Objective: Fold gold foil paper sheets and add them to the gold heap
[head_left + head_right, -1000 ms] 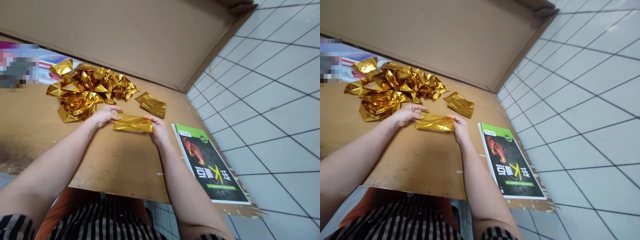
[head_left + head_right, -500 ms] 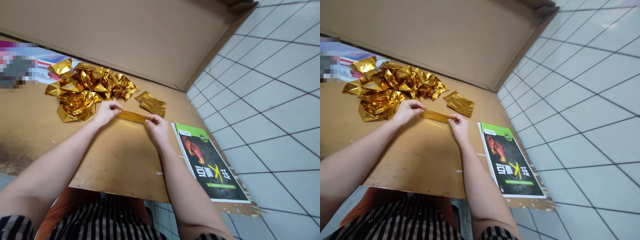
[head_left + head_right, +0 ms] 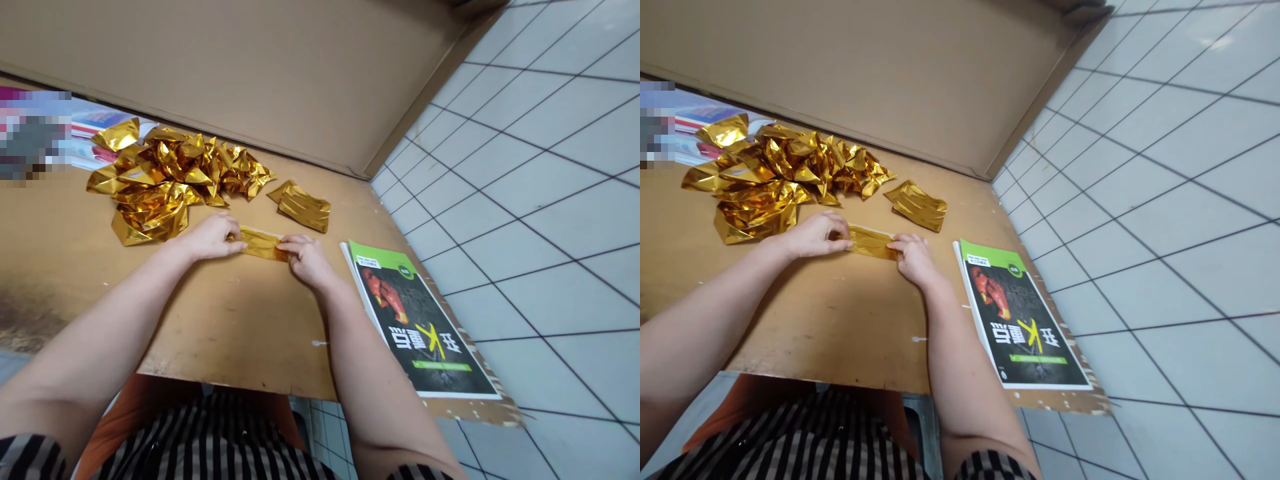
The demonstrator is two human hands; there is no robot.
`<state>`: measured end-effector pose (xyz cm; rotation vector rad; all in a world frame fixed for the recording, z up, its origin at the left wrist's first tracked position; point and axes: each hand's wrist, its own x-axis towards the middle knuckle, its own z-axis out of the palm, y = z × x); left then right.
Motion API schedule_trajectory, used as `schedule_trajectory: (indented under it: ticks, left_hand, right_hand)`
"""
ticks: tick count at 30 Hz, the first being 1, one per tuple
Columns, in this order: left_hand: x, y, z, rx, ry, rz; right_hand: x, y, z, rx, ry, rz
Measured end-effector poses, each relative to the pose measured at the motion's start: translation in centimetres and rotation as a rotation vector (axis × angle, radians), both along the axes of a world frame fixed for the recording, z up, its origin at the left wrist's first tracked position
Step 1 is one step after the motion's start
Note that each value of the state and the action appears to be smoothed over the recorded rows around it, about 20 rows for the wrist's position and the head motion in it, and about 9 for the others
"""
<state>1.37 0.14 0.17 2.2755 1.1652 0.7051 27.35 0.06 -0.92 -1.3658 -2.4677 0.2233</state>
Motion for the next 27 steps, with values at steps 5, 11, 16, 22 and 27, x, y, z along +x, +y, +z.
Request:
schedule_trajectory:
  ticks: [5,11,16,22,27]
  left_hand:
    - [2.5,-0.9,-1.2,0.024,0.058,-0.057]
    - [4.0,-1.9,-2.0,-0.123,0.341,-0.101]
    - [4.2,-2.5,-0.9,-0.095,0.482,-0.117]
    - [4.4,-2.6,-0.6,-0.144,0.532,-0.120]
    - [4.4,-2.5,-0.9,-0.128,0.547,-0.115]
  right_hand:
    - [-0.3,-0.1,0.5,-0.006,-0.023,0.009]
    - [-1.4,-0.6,0.7,0.013,-0.042,-0.040]
    - [-4.4,-2.1,0.4,0.018,0.028,0.055]
    - [-5.8,-2.6,-0.6,-0.188,0.001,0.141]
    - [-5.6,-2.5,-0.8,-0.254,-0.030,0.053]
